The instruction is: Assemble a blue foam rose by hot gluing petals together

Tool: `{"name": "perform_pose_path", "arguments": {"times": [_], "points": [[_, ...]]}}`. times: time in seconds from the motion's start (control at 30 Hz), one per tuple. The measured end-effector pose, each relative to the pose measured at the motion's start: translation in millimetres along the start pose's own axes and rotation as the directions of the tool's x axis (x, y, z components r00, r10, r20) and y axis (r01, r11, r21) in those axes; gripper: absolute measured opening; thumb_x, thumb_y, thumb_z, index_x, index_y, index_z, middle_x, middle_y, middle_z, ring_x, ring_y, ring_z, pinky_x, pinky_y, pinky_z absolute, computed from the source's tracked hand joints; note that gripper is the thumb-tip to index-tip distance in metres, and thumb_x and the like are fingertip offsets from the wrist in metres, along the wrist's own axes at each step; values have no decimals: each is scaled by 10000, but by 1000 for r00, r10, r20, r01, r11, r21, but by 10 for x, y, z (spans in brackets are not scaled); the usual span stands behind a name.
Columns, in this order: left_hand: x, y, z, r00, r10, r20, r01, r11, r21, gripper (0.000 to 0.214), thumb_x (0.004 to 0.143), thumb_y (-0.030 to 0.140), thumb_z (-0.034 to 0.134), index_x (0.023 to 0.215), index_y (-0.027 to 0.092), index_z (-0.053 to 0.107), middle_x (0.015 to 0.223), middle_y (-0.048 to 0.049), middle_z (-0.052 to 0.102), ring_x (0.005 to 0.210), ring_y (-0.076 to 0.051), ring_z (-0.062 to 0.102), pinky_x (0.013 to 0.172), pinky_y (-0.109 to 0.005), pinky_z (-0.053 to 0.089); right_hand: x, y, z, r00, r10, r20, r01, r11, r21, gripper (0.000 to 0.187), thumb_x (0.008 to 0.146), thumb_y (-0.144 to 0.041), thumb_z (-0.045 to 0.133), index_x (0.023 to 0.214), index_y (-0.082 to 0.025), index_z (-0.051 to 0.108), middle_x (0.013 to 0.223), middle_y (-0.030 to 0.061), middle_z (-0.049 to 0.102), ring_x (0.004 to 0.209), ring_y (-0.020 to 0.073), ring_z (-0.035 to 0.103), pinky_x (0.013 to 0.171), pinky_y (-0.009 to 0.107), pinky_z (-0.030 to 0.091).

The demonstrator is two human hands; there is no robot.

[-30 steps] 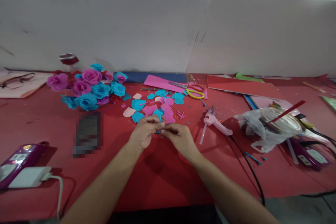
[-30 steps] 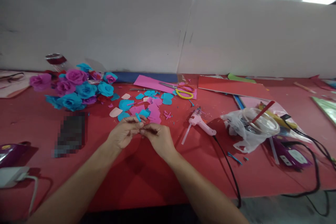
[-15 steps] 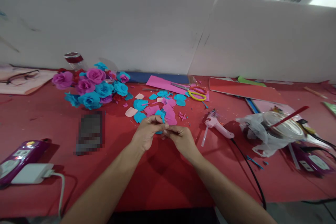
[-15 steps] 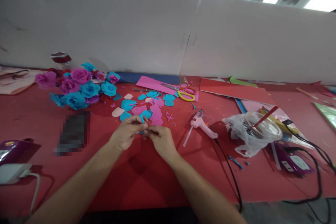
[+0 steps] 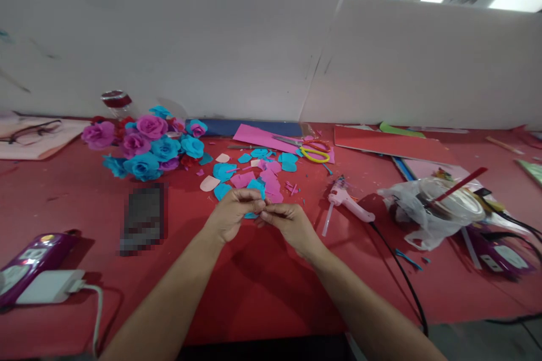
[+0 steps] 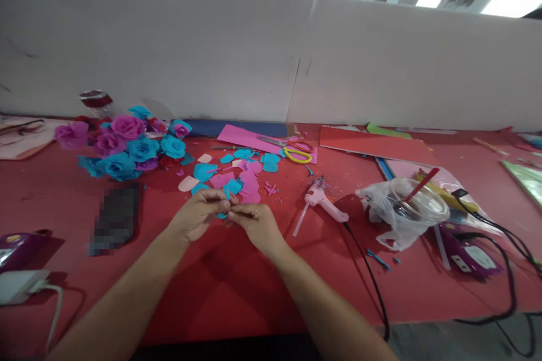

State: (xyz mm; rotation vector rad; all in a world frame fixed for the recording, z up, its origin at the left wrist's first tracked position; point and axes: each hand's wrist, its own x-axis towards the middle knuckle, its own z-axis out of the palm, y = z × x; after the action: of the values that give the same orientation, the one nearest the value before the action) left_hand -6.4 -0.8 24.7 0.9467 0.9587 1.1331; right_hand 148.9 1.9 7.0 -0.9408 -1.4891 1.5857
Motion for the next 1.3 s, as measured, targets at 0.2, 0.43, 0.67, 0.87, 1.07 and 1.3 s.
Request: {"name": "perform_pose_path", "arguments": {"times": [0.2, 0.43, 0.67, 0.87, 1.07, 1.3], "points": [[4, -25, 71, 975, 97, -201, -58, 980, 191, 93, 563, 239, 782, 609, 188, 719, 687, -21, 650, 688, -145, 564, 616, -251, 433, -12, -119, -158, 941, -169, -292, 165, 986, -38, 98, 743, -280, 649, 808, -239, 710, 867, 23, 699, 844, 183, 608, 805, 317, 453], [12, -92, 88, 950, 250, -187, -138, 873, 468, 26, 607, 222, 752, 629, 223, 739, 755, -26, 686, 748, -177, 596, 699, -274, 452, -21, -198, -168, 977, -62, -206, 105, 974, 203, 68, 737, -275, 634, 765, -216, 651, 759, -14, 610, 730, 125, 532, 734, 256, 425], [31, -132, 74, 947, 289, -139, -169, 817, 551, 74, 628, 181, 727, 645, 250, 747, 766, -19, 700, 757, -184, 608, 736, -285, 463, -11, -213, -172, 988, -4, -152, 43, 967, 250, 55, 705, -254, 624, 686, -203, 622, 666, -34, 545, 651, 110, 473, 685, 258, 377], [27, -99, 77, 907, 410, -92, -246, 695, 676, 101, 673, 185, 699, 643, 268, 746, 741, -15, 716, 827, -200, 604, 813, -321, 442, 1, -213, -184, 987, 53, -152, 0, 943, 333, 100, 702, -269, 619, 653, -187, 588, 633, -34, 491, 597, 102, 410, 612, 254, 328], [34, -105, 49, 821, 570, 28, -349, 463, 815, 132, 753, 210, 648, 704, 285, 744, 756, 14, 730, 827, -190, 596, 822, -352, 439, -26, -225, -160, 989, -29, -146, 64, 969, 238, 58, 719, -236, 608, 706, -193, 571, 665, -36, 479, 641, 109, 412, 646, 258, 326], [29, -96, 36, 766, 637, 90, -405, 369, 836, 97, 776, 255, 656, 735, 281, 740, 776, 12, 739, 806, -185, 602, 815, -363, 424, -20, -210, -187, 994, -18, -110, 52, 947, 317, 77, 731, -245, 613, 706, -181, 579, 693, -27, 482, 647, 106, 409, 653, 259, 321]]}}
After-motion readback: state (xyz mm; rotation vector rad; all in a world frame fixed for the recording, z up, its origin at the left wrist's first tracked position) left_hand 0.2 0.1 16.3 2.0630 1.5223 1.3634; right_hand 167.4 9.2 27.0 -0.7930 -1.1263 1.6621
